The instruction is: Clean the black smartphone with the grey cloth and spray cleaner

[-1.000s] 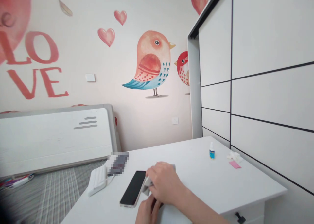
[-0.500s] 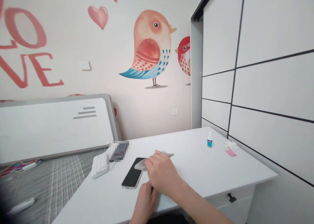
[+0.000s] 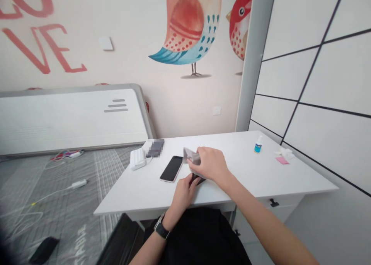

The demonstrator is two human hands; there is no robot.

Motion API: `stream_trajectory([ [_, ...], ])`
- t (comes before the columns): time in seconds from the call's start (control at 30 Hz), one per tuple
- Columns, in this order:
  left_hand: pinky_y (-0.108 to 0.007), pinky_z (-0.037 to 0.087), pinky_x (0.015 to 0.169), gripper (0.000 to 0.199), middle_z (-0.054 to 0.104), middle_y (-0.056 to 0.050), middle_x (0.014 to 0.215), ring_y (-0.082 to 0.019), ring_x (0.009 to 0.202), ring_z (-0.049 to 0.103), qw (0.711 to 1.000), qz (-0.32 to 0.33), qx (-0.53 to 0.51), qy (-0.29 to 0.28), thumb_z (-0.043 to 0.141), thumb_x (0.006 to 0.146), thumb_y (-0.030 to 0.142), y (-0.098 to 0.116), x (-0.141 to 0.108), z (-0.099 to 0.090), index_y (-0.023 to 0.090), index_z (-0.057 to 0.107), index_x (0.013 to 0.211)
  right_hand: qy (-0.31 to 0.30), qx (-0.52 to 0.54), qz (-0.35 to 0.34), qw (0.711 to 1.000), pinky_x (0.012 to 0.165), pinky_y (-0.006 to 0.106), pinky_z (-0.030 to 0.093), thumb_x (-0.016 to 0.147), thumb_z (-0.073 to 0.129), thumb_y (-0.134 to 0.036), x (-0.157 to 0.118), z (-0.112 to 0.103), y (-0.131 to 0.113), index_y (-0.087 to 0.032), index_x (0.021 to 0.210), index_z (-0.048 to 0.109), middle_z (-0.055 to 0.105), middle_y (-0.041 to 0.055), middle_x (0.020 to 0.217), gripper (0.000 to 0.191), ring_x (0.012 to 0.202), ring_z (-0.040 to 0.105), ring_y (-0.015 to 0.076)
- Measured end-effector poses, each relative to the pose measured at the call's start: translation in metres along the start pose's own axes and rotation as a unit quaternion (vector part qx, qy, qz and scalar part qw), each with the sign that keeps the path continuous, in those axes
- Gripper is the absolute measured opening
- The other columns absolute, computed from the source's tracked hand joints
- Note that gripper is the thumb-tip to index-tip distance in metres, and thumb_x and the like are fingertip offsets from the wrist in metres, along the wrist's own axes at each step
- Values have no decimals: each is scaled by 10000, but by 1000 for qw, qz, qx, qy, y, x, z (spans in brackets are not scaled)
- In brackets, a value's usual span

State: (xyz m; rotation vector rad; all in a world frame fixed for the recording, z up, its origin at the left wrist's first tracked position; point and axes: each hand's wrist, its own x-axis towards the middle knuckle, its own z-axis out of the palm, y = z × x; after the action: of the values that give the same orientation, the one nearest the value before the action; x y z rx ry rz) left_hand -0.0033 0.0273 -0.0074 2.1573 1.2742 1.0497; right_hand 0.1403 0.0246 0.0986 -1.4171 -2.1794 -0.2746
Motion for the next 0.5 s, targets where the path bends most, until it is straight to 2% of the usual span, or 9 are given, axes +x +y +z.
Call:
stream_trajectory([
  [0.07, -284, 450, 677, 241, 774, -102, 852, -237, 760, 725, 1000, 1, 1, -1, 489, 1002, 257, -1, 0, 1, 165, 712, 991, 7, 6, -6, 1000, 921, 394, 454, 951, 543, -284, 0, 2, -1, -174, 951, 655, 713, 119, 920, 157, 930, 653, 271],
  [0.13, -282, 446, 666, 208, 773, -109, 862, -241, 760, 722, 1000, 3, 3, -1, 509, 975, 218, -1, 0, 1, 167, 710, 970, 5, 26, -49, 998, 961, 342, 438, 890, 596, -211, 0, 3, -3, -215, 898, 659, 730, 67, 913, 64, 947, 662, 234],
  [0.2, -280, 442, 672, 193, 773, -102, 873, -236, 763, 717, 1000, 6, 1, 0, 520, 976, 225, -1, 0, 1, 178, 708, 983, 26, 38, -50, 998, 896, 315, 445, 860, 617, -207, 0, 4, -2, -227, 905, 670, 741, 48, 903, 73, 909, 666, 220],
  [0.27, -276, 435, 684, 203, 770, -81, 864, -222, 755, 706, 1000, 9, -4, 2, 524, 1001, 284, 1, 0, -1, 192, 705, 988, 64, 37, 0, 997, 757, 317, 431, 898, 577, -279, 0, 4, 3, -207, 884, 676, 737, 70, 856, 123, 818, 655, 230],
  [0.37, -262, 422, 685, 221, 756, -43, 819, -195, 729, 679, 1000, 11, -15, -4, 559, 998, 343, 4, 1, -4, 199, 709, 921, 108, 39, 68, 991, 642, 309, 360, 972, 448, -365, -5, 7, 18, -194, 762, 655, 711, 88, 752, 341, 707, 623, 219],
  [0.5, -225, 445, 701, 162, 767, -3, 884, -162, 770, 677, 998, 18, -43, -31, 574, 957, 247, 2, 4, -7, 206, 728, 983, 144, 53, 146, 977, 576, 304, 311, 1037, 297, -433, -17, 24, 44, -197, 659, 599, 650, 81, 625, 539, 600, 571, 194],
])
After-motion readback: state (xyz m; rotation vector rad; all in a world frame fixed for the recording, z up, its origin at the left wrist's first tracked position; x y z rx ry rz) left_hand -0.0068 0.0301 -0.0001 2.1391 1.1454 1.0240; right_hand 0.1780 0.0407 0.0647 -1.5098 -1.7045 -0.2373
